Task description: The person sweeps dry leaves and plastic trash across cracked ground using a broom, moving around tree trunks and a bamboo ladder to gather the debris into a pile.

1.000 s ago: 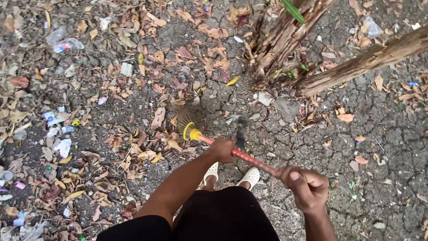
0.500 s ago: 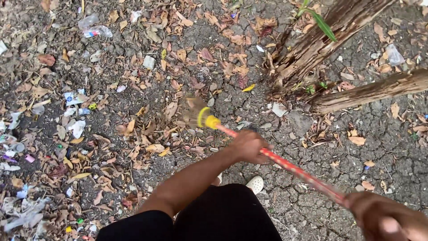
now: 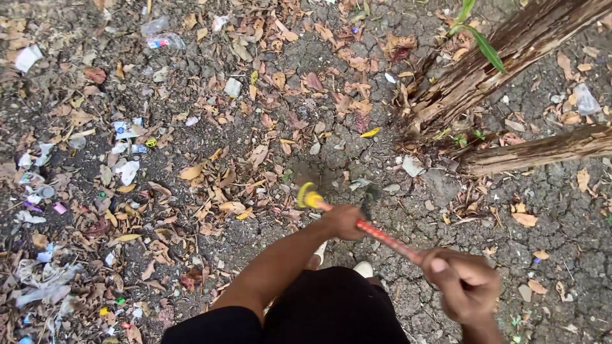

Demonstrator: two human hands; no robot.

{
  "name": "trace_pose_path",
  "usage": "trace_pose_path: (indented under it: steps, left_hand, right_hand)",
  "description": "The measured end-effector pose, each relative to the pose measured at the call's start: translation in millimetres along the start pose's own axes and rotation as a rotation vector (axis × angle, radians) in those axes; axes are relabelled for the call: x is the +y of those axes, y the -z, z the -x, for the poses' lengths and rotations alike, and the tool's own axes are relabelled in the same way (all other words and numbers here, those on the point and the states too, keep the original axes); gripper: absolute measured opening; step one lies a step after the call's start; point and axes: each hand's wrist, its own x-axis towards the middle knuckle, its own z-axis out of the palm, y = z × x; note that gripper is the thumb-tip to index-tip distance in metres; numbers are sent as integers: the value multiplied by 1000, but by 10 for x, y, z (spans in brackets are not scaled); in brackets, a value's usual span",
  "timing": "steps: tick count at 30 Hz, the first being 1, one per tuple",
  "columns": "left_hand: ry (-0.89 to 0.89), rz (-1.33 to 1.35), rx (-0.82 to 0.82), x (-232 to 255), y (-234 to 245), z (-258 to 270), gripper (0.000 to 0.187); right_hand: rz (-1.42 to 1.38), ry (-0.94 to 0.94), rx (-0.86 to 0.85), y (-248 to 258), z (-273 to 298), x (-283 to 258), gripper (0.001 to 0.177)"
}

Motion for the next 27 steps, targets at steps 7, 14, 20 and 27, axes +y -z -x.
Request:
trace_pose_path:
  steps: [7, 14, 20, 27]
  left_hand:
    - [313, -92, 34, -391, 290, 1035, 17]
    - [162, -200, 342, -283, 224, 1616, 20]
    - [-262, -139, 598, 658, -282, 1366, 18]
    - [-519, -11, 536, 1750, -1109, 647, 18]
  right_hand:
    - [-313, 18, -22, -573, 229, 209, 43]
    - [-299, 44, 2, -603, 669, -160, 41]
    - [-205, 202, 14, 64, 1059, -930, 34]
    - [150, -54, 45, 631, 1462, -2072, 37]
